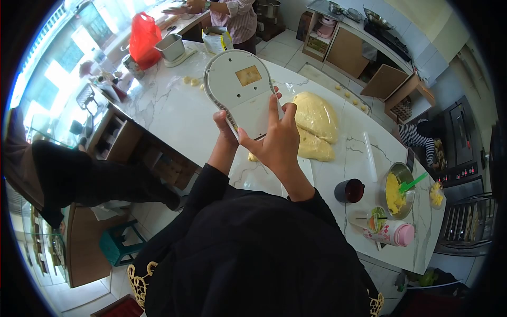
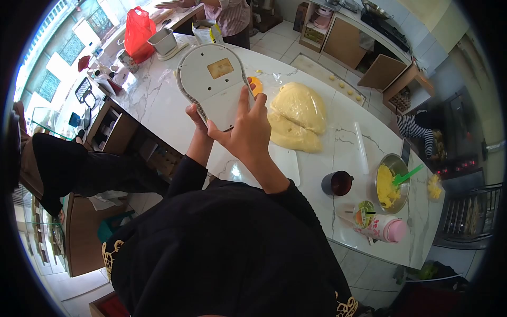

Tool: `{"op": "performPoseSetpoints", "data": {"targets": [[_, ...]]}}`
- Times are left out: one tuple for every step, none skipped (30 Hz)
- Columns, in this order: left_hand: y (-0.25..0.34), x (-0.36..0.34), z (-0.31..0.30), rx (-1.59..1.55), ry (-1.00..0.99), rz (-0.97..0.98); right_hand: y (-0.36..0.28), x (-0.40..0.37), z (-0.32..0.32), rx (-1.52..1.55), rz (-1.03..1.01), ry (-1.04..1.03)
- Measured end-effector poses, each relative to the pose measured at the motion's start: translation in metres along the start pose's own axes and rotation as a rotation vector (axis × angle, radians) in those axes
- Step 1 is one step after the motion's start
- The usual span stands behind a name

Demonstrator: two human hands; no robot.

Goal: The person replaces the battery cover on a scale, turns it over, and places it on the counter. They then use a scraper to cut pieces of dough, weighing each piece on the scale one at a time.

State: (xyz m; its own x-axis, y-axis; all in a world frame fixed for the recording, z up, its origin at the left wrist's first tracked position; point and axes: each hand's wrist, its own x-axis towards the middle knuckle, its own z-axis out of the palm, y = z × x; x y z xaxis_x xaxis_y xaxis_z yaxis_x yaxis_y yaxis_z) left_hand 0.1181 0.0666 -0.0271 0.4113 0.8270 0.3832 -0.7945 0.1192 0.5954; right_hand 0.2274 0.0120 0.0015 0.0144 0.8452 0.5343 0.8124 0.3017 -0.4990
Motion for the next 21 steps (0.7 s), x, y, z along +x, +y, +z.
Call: {"op": "performPoseSetpoints", "data": {"targets": [[0.000, 0.001, 0.003, -0.001, 0.004, 0.008, 0.000, 0.000, 0.001, -0.001, -0.016, 0.022], [0.000, 0.001, 0.005, -0.003, 0.009, 0.014, 0.000, 0.001, 0.001, -0.001, -0.014, 0.024], [0.000, 0.001, 0.006, -0.002, 0.007, 0.012, 0.000, 0.001, 0.001, 0.000, -0.006, 0.032], [0.000, 0.002, 0.008, 0.026, 0.004, 0.024, 0.000, 0.002, 0.001, 0.002, 0.001, 0.040], [0.000, 0.003, 0.008, 0.053, 0.001, 0.037, 0.000, 0.002, 0.002, 0.003, 0.002, 0.043], [-0.002, 0.004, 0.008, 0.054, -0.001, 0.036, 0.000, 0.002, 0.004, -0.027, -0.003, 0.042], [-0.004, 0.004, 0.007, 0.011, -0.010, 0.054, 0.000, 0.001, 0.005, -0.057, -0.007, 0.041], [-0.006, 0.004, 0.006, -0.034, -0.018, 0.071, -0.001, 0.002, 0.004, -0.058, -0.003, 0.042], [-0.007, 0.003, 0.008, -0.036, -0.018, 0.067, -0.003, 0.004, 0.002, -0.062, 0.020, 0.015], [-0.007, 0.003, 0.010, -0.008, 0.054, 0.086, -0.004, 0.006, 0.000, -0.065, 0.041, -0.010], [-0.006, 0.003, 0.011, 0.020, 0.126, 0.107, -0.003, 0.007, -0.001, -0.065, 0.042, -0.009], [-0.007, 0.002, 0.008, 0.020, 0.128, 0.106, -0.001, 0.007, -0.003, -0.134, 0.001, 0.014], [-0.008, 0.002, 0.003, -0.011, 0.244, 0.115, 0.002, 0.007, -0.006, -0.202, -0.041, 0.036], [-0.009, 0.002, -0.001, -0.043, 0.359, 0.126, 0.004, 0.006, -0.009, -0.202, -0.044, 0.033], [-0.005, 0.004, 0.005, -0.045, 0.360, 0.131, 0.006, 0.006, -0.014, -0.191, -0.111, 0.119], [0.000, 0.005, 0.013, -0.088, 0.313, 0.141, 0.009, 0.006, -0.018, -0.179, -0.176, 0.204], [0.001, 0.006, 0.018, -0.129, 0.265, 0.150, 0.017, 0.005, -0.020, -0.179, -0.178, 0.202], [0.001, 0.008, 0.012, -0.208, 0.224, 0.174, 0.023, 0.005, -0.022, -0.123, -0.323, 0.201], [0.001, 0.008, 0.008, -0.212, 0.226, 0.172, 0.028, 0.005, -0.023, -0.067, -0.464, 0.199], [-0.001, 0.008, 0.004, -0.469, 0.054, 0.160, 0.031, 0.006, -0.023, -0.016, -0.525, 0.155], [-0.001, 0.007, 0.004, -0.723, -0.120, 0.144, 0.032, 0.006, -0.021, -0.019, -0.519, 0.152]]}}
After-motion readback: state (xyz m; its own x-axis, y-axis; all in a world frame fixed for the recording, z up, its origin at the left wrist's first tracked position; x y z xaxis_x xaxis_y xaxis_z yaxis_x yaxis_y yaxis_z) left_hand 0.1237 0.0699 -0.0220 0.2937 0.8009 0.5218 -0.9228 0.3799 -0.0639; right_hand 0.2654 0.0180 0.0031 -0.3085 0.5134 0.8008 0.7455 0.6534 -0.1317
